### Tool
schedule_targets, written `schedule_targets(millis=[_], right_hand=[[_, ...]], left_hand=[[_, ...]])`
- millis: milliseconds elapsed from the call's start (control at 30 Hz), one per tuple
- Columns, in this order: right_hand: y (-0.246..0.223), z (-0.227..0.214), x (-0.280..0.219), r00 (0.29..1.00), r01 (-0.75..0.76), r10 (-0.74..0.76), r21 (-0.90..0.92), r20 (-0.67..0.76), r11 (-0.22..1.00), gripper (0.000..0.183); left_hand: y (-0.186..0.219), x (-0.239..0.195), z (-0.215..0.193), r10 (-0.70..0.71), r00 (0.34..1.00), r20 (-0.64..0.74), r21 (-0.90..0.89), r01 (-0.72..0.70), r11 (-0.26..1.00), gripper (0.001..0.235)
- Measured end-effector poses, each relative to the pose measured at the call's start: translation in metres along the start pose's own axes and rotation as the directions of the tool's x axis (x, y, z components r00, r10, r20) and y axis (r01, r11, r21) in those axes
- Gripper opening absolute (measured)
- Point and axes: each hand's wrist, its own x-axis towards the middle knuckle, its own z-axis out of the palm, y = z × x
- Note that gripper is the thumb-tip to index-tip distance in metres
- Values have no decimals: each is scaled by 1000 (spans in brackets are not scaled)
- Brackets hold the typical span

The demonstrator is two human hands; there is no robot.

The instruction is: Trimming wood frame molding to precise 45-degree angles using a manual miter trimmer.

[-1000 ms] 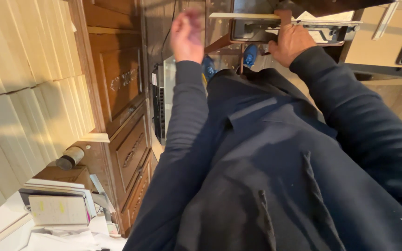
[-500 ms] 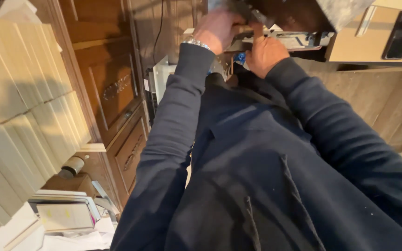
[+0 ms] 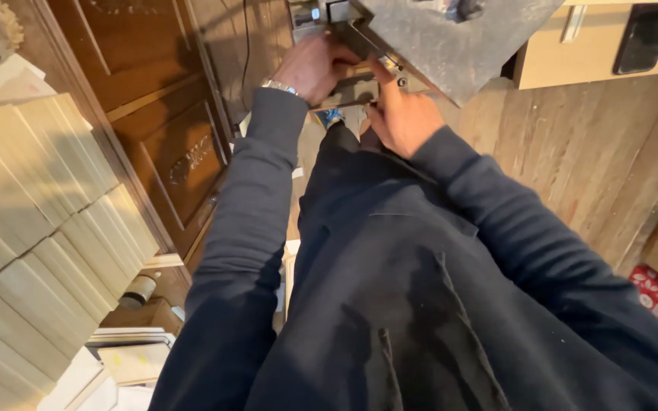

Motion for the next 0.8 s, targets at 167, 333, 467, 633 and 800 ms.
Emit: schedule_targets(millis=[167,333,467,633,800], right_hand=[[29,-16,-57,979,2,28,148,-200,989,34],[96,-4,-86,909,-148,198,158,-368,976,9],[102,-24,-75,835,-123,167,119,-525,985,11],[94,-42,-45,876,-16,-19,-69,-482,997,33],[98,-35,-28,857,23,-129,-214,-498,976,46]], left_hand=[[2,3,-4,-72,997,-4,-64,72,995,21],[2,8,-8,-33,999,14,-87,34,996,22],[8,4,-9,-87,995,57,-83,92,992,24],[4,6,-5,-96,994,57,-88,100,991,24],[7,3,-6,-41,999,-1,-35,41,999,22]])
